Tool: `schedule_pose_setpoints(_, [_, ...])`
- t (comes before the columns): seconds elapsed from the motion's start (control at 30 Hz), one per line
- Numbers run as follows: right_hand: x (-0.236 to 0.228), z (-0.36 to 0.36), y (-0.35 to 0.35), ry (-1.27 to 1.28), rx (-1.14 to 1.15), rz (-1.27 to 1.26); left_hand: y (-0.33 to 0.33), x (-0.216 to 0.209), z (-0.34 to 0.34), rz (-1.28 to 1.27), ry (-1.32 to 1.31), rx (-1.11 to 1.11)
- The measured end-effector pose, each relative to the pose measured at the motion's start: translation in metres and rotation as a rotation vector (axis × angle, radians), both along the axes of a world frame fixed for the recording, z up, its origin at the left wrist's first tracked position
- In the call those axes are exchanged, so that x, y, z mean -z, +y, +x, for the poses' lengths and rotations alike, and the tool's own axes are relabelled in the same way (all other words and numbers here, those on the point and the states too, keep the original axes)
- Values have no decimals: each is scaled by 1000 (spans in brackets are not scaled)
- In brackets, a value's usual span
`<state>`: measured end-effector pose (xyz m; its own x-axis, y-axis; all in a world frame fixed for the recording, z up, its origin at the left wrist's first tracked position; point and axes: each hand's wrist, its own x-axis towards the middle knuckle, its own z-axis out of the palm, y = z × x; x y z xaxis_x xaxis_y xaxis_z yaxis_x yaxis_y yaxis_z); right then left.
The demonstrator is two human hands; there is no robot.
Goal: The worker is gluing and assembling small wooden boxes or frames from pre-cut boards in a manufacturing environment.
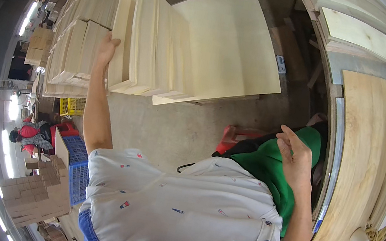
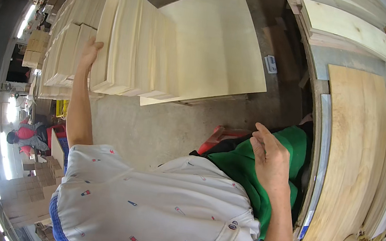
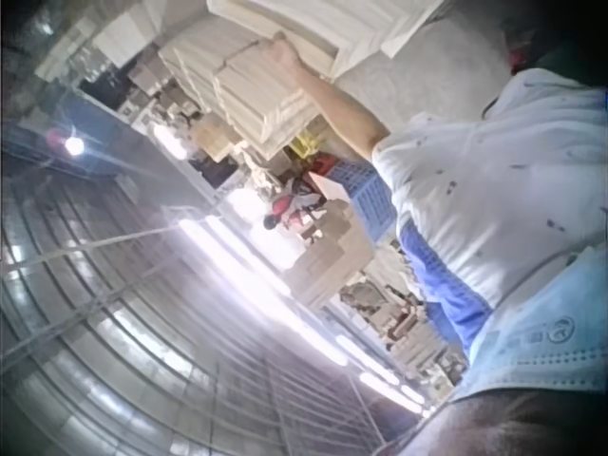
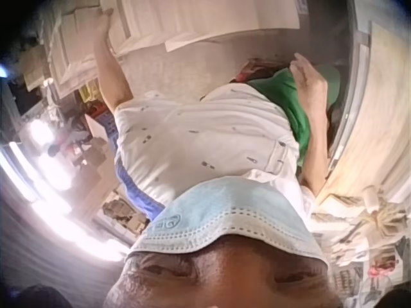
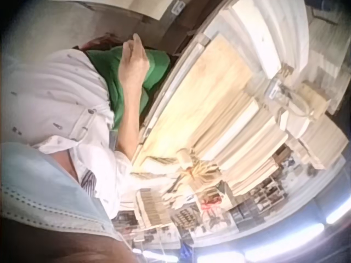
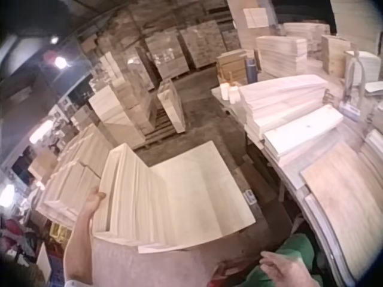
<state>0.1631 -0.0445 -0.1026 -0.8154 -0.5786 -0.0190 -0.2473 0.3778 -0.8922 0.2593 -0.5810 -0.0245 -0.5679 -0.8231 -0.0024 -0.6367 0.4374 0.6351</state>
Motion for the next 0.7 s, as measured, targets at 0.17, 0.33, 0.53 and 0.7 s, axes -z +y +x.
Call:
schedule_pose_setpoints(0.17, [0,6,5,-30,-8,5,-5,-1,1,97,3,49])
schedule_pose_setpoints(0.33, [2,11,11,-39,-27,-25,-38,12,14,14,-59,30])
schedule_pose_setpoints(0.53, [-10,6,42,90,106,-90,-96,10,15,-570,-511,305])
schedule_pose_setpoints(0.7, [-50,-1,143,33,804,-84,168,-53,-120,-309,422,372])
